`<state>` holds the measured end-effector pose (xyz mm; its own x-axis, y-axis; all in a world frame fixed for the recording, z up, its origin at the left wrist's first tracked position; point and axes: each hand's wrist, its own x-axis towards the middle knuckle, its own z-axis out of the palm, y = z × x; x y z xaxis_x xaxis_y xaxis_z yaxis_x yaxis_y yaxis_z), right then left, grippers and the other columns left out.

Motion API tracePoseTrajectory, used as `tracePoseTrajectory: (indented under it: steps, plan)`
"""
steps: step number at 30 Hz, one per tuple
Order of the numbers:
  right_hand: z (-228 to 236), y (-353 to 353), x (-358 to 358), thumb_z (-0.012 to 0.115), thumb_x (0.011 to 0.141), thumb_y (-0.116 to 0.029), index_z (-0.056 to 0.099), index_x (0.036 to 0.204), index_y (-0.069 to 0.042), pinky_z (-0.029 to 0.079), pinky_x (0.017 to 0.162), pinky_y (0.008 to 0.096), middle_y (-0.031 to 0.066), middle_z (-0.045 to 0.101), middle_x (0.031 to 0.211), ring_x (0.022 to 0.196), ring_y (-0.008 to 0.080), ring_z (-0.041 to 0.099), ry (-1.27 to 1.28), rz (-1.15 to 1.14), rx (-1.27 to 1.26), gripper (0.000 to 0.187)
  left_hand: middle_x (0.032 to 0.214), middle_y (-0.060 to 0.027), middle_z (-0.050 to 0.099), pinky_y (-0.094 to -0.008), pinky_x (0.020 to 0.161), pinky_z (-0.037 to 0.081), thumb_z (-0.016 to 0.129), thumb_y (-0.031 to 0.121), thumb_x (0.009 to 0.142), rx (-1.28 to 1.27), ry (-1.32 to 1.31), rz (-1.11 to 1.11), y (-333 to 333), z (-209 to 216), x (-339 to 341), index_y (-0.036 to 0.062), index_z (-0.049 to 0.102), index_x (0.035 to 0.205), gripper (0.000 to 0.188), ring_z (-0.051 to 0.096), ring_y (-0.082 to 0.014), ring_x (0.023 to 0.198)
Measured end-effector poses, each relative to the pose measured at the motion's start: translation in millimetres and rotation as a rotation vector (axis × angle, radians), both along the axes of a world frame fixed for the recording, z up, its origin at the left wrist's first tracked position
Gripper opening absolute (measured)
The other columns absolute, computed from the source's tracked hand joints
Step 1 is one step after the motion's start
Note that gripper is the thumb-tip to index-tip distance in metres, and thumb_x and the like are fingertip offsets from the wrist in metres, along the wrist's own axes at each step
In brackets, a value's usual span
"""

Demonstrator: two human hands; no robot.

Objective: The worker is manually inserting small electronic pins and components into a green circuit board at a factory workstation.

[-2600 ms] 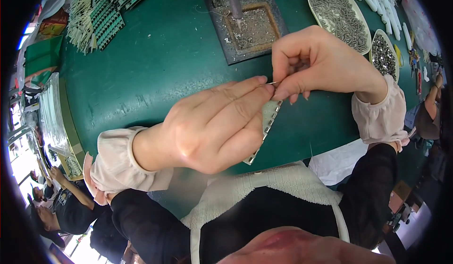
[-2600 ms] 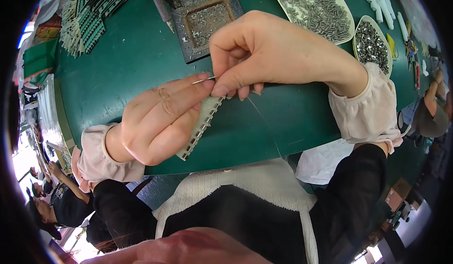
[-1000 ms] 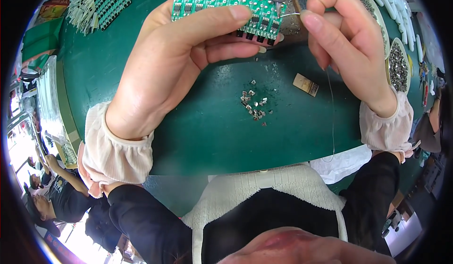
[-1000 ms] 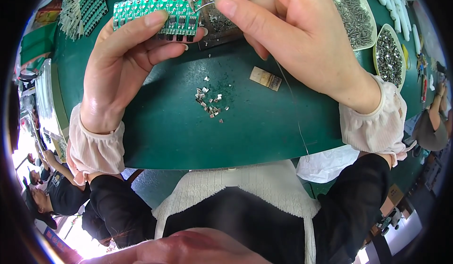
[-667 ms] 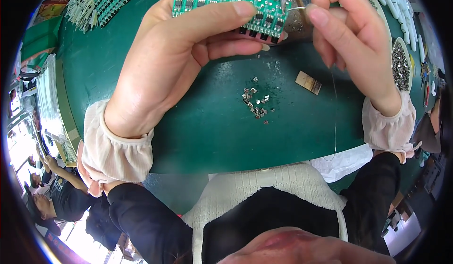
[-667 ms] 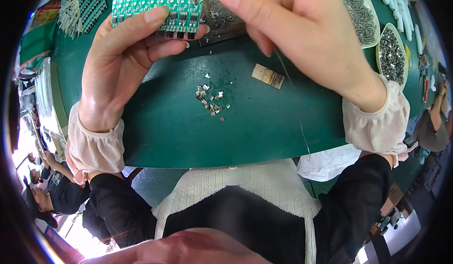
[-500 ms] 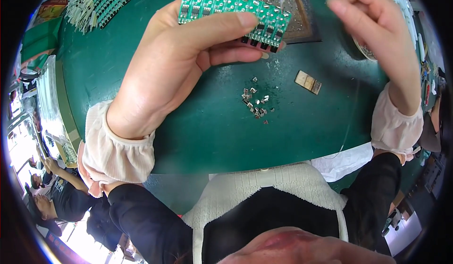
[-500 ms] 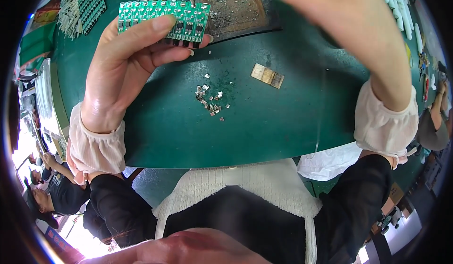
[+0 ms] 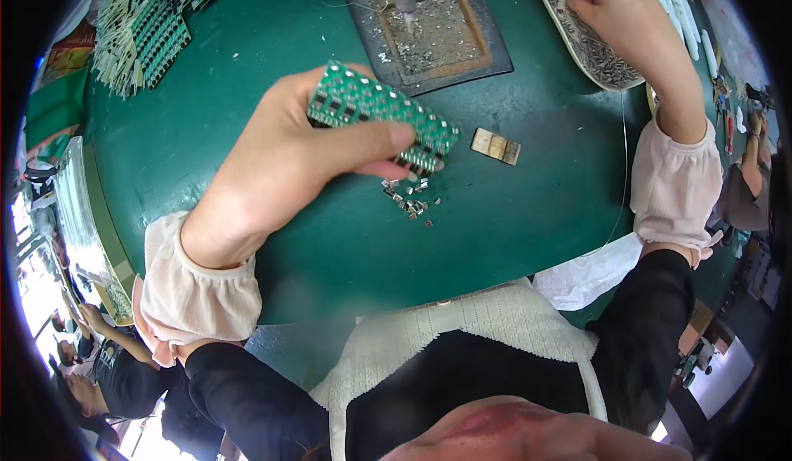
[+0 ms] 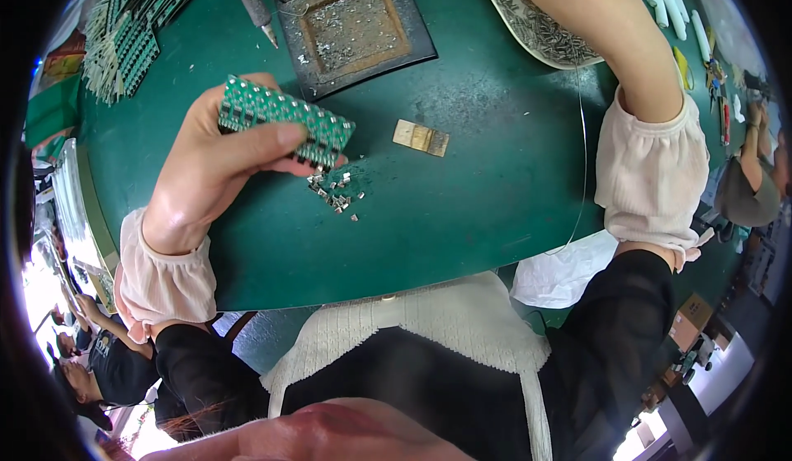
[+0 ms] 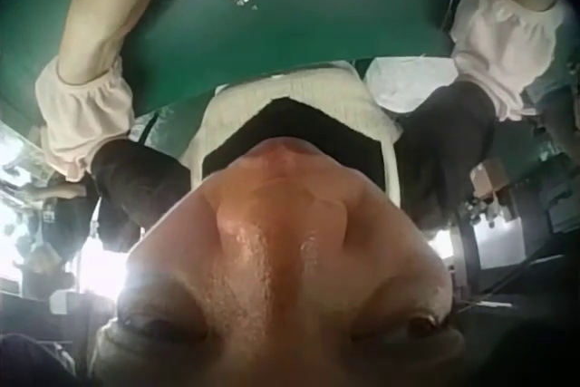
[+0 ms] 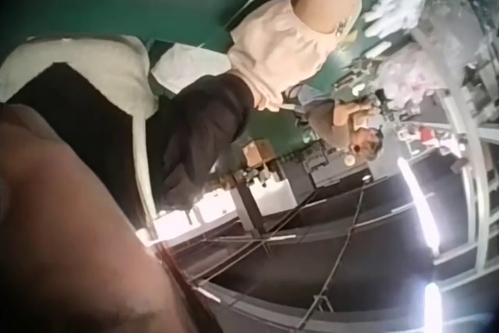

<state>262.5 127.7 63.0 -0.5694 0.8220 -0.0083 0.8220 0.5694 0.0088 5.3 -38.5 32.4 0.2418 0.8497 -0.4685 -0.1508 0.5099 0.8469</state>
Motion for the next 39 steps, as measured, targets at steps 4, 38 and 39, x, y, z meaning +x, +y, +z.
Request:
tracePoseTrajectory:
  steps: [4, 38, 39]
  plan:
    - [1, 1, 3, 0.067, 0.078, -0.010, 0.066, 0.081, 0.001, 0.052, 0.073, 0.0476, 0.0233, 0.066, 0.080, 0.080, 0.0418, 0.066, -0.006, 0.023, 0.016, 0.012, 0.089, -0.0050, 0.074, -0.0235, 0.073, 0.054, 0.074, 0.006, 0.092, 0.040, 0.146, -0.144, -3, 3, 4, -0.0024, 0.069, 0.097, 0.011, 0.068, -0.0093, 0.079]
    - [1, -58, -14, 0.078, 0.082, 0.001, 0.072, 0.093, -0.002, 0.041, 0.064, 0.0228, 0.0028, 0.061, 0.096, 0.081, 0.0081, 0.056, 0.699, 0.450, -0.855, 0.012, 0.101, -0.0245, 0.070, -0.0388, 0.070, 0.061, 0.072, 0.005, 0.065, 1.580, 0.865, -0.174, -16, -14, 20, -0.0104, 0.065, 0.096, 0.035, 0.070, -0.0349, 0.085]
    - [-1, -59, -16, 0.079, 0.082, -0.001, 0.072, 0.092, -0.003, 0.040, 0.064, 0.0223, 0.0023, 0.061, 0.095, 0.079, 0.0081, 0.056, 0.682, 0.464, -0.904, 0.012, 0.101, -0.0246, 0.069, -0.0393, 0.072, 0.061, 0.073, 0.006, 0.065, 1.583, 0.860, -0.170, -16, -14, 20, -0.0107, 0.065, 0.095, 0.035, 0.070, -0.0352, 0.086]
